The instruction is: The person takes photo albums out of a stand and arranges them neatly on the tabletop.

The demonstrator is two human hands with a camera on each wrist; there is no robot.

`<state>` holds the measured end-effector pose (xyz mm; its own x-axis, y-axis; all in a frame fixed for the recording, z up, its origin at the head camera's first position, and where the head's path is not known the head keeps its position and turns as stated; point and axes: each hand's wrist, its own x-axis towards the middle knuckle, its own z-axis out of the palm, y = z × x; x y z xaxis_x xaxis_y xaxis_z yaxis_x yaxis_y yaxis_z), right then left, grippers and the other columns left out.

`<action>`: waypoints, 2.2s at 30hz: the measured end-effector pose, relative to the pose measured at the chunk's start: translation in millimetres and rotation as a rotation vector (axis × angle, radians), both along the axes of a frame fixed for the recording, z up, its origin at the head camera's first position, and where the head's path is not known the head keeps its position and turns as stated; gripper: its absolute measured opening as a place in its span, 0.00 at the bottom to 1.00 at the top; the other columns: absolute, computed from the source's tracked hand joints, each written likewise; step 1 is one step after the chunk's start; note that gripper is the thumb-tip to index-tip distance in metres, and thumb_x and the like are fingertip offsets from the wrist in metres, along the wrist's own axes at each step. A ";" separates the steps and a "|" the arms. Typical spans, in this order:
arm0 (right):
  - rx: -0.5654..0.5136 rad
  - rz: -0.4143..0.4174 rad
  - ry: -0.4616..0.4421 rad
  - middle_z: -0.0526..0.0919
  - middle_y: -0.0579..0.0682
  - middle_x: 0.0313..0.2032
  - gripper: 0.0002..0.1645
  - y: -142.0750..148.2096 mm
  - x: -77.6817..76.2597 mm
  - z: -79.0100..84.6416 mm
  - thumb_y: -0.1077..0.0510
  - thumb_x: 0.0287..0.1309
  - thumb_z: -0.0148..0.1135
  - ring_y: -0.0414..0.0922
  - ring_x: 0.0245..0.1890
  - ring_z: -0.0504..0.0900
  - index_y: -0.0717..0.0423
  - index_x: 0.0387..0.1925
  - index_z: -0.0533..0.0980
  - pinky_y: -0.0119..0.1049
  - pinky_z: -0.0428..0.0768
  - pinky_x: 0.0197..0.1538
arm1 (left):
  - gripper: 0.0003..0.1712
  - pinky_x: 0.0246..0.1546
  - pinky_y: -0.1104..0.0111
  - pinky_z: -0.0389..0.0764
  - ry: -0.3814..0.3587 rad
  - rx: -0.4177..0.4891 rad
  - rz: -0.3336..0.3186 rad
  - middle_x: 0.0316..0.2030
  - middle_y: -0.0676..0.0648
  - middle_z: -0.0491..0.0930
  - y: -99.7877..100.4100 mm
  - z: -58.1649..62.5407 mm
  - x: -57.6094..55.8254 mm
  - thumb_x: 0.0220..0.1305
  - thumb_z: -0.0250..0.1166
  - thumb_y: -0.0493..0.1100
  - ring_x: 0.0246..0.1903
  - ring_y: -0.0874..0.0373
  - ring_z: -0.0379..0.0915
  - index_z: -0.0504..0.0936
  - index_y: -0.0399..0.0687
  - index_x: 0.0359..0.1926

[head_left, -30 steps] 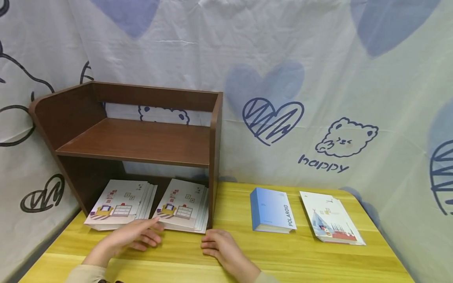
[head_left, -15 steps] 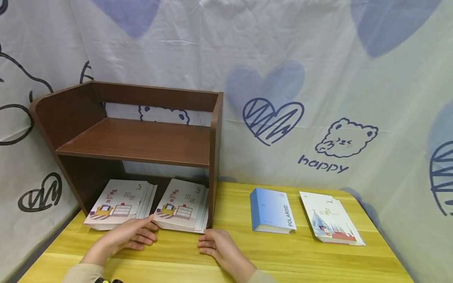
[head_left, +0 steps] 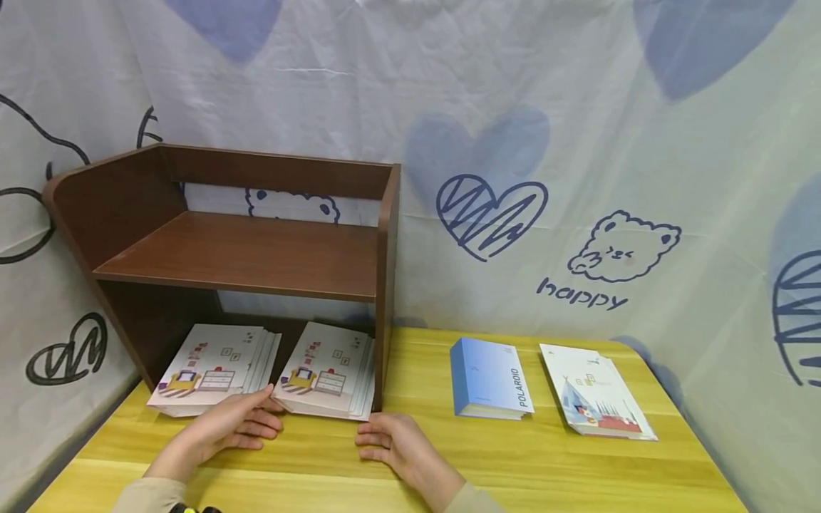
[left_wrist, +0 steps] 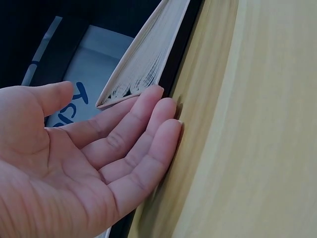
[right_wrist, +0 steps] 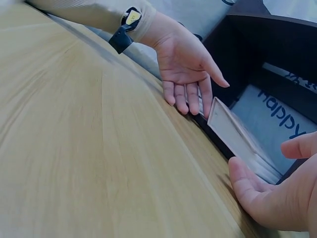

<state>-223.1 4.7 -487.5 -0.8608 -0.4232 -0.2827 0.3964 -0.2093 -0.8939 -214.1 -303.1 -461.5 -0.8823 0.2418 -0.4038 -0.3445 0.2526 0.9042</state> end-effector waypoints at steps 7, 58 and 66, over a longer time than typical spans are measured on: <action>0.012 0.026 -0.001 0.81 0.59 0.44 0.18 2.6 -1.8 -3.6 0.59 0.66 0.52 0.44 0.38 0.83 0.69 0.51 0.68 0.42 0.84 0.46 | 0.44 0.44 0.62 0.84 0.012 0.008 -0.005 0.41 0.45 0.83 -0.3 1.1 0.9 0.72 0.43 0.67 0.40 0.55 0.81 0.70 0.27 0.60; 0.041 0.091 0.098 0.79 0.48 0.23 0.04 4.2 -3.1 -11.4 0.66 0.63 0.55 0.41 0.25 0.81 0.58 0.32 0.73 0.32 0.84 0.33 | 0.32 0.40 0.66 0.84 0.075 0.013 -0.078 0.38 0.48 0.85 2.6 -3.1 1.5 0.75 0.49 0.55 0.37 0.57 0.82 0.69 0.27 0.59; 0.044 0.093 0.118 0.80 0.47 0.24 0.04 3.8 -1.8 -12.9 0.65 0.62 0.56 0.42 0.26 0.82 0.56 0.31 0.72 0.32 0.84 0.33 | 0.45 0.42 0.66 0.84 0.064 0.069 -0.088 0.38 0.49 0.84 -0.9 -5.1 0.2 0.73 0.54 0.50 0.38 0.57 0.83 0.43 0.17 0.69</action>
